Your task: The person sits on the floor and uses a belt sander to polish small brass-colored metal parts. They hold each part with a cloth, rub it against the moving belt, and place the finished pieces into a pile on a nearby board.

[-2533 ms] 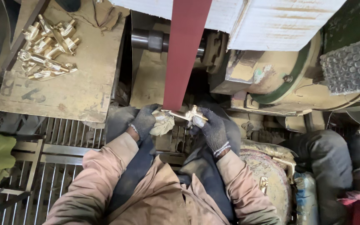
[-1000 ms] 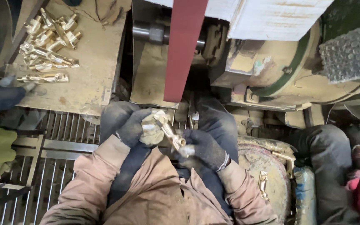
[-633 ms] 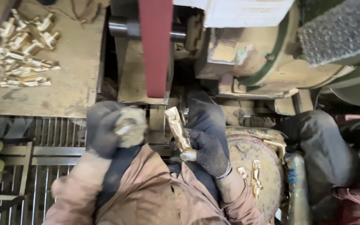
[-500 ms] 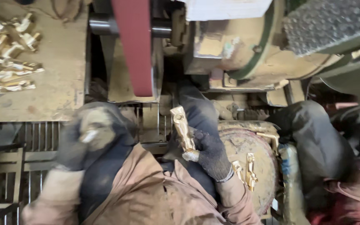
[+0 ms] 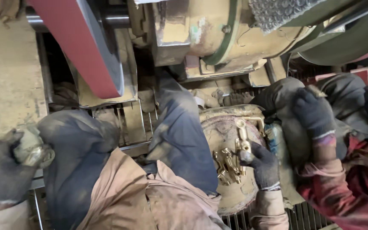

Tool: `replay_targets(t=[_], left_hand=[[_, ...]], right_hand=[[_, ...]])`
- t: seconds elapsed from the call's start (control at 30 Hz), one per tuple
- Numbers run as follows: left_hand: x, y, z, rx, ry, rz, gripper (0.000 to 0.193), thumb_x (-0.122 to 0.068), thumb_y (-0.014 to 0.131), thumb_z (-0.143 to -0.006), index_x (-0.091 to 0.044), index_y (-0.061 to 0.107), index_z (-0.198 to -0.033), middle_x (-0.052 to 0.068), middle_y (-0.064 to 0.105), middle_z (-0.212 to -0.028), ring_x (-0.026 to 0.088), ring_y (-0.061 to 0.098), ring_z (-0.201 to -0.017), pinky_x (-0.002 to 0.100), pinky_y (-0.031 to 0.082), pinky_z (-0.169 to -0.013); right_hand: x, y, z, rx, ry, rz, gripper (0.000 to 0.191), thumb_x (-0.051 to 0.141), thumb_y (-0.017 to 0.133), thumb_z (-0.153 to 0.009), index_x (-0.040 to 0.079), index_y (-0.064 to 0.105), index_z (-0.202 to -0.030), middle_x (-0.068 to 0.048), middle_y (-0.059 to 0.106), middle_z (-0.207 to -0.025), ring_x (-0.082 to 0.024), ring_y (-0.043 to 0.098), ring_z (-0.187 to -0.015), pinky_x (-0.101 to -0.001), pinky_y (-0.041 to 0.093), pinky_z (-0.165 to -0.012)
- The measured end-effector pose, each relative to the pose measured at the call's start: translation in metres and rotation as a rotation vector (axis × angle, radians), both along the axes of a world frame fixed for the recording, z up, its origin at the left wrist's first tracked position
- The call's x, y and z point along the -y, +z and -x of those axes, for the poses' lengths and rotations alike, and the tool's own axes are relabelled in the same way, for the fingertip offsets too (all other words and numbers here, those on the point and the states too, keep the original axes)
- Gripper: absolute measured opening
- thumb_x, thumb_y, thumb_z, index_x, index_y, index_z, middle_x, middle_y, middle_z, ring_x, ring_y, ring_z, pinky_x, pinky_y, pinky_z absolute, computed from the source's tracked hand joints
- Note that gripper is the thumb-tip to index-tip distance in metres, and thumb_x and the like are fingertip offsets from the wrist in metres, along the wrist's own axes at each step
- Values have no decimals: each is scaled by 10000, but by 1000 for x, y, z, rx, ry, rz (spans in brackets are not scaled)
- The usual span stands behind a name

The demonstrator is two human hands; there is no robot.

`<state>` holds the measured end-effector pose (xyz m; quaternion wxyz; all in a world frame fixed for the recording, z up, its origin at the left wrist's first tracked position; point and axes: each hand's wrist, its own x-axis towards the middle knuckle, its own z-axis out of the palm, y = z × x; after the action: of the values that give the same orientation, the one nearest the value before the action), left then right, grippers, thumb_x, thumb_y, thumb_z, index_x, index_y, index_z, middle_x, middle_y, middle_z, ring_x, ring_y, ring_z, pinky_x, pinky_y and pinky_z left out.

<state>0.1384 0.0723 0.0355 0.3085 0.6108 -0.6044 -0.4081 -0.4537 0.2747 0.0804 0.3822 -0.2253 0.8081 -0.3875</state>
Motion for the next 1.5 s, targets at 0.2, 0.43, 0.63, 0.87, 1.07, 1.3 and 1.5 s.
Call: replay_targets(t=[0.2, 0.43, 0.63, 0.87, 1.07, 1.3, 1.5], left_hand=[[-3, -5, 44, 631, -22, 404, 560, -277, 914, -886, -11, 611, -1275, 214, 632, -1314, 366, 607, -1214, 418, 505, -1105], [-4, 15, 54, 564, -73, 405, 794, -226, 877, -729, 31, 569, -1414, 257, 626, -1320, 413, 593, -1290, 452, 481, -1115], [-4, -7, 31, 574, -66, 351, 660, -215, 842, -824, -17, 594, -1403, 181, 661, -1178, 339, 622, -1107, 421, 521, -987], [12, -23, 3, 198, 14, 369, 589, -117, 849, -801, -4, 609, -1328, 132, 686, -1175, 253, 653, -1089, 371, 542, -971], [17, -26, -14, -73, 163, 260, 537, -33, 855, -781, 8, 622, -1263, 90, 708, -1172, 180, 679, -1075, 328, 561, -956], [49, -13, -60, -156, 504, 89, 519, -27, 820, -799, -4, 612, -1275, 95, 717, -1129, 165, 682, -979, 316, 572, -810], [104, 2, -116, 179, 516, 446, 466, -33, 816, -848, 26, 590, -1251, 101, 689, -1081, 250, 689, -981, 404, 575, -850]], right_hand=[[-55, -36, 56, 38, -145, -220, 425, 76, 677, -855, 50, 704, -1278, -139, 774, -1098, -263, 730, -865, -399, 608, -711], [-65, -61, 66, -425, 286, -475, 486, 323, 795, -839, 90, 731, -1260, -194, 761, -1148, -284, 724, -1099, -373, 537, -952], [-50, -54, 62, -686, 372, -499, 472, 214, 667, -827, 122, 753, -1282, -197, 774, -1115, -331, 745, -1053, -388, 574, -949], [41, -8, -17, -530, 243, 221, 294, 96, 708, -930, 4, 725, -1209, -138, 762, -1134, -226, 719, -1037, -333, 547, -926], [137, 20, -120, -76, 459, 508, 307, 85, 704, -917, -3, 721, -1210, -80, 769, -1067, -160, 715, -966, -277, 560, -881], [188, 13, -180, -560, 801, 501, 245, 189, 755, -883, 46, 753, -1083, -138, 763, -1042, -268, 750, -947, -348, 580, -827], [188, 14, -183, -637, 772, 480, 195, 201, 745, -897, 89, 758, -1056, -110, 761, -1046, -270, 750, -955, -354, 578, -838]])
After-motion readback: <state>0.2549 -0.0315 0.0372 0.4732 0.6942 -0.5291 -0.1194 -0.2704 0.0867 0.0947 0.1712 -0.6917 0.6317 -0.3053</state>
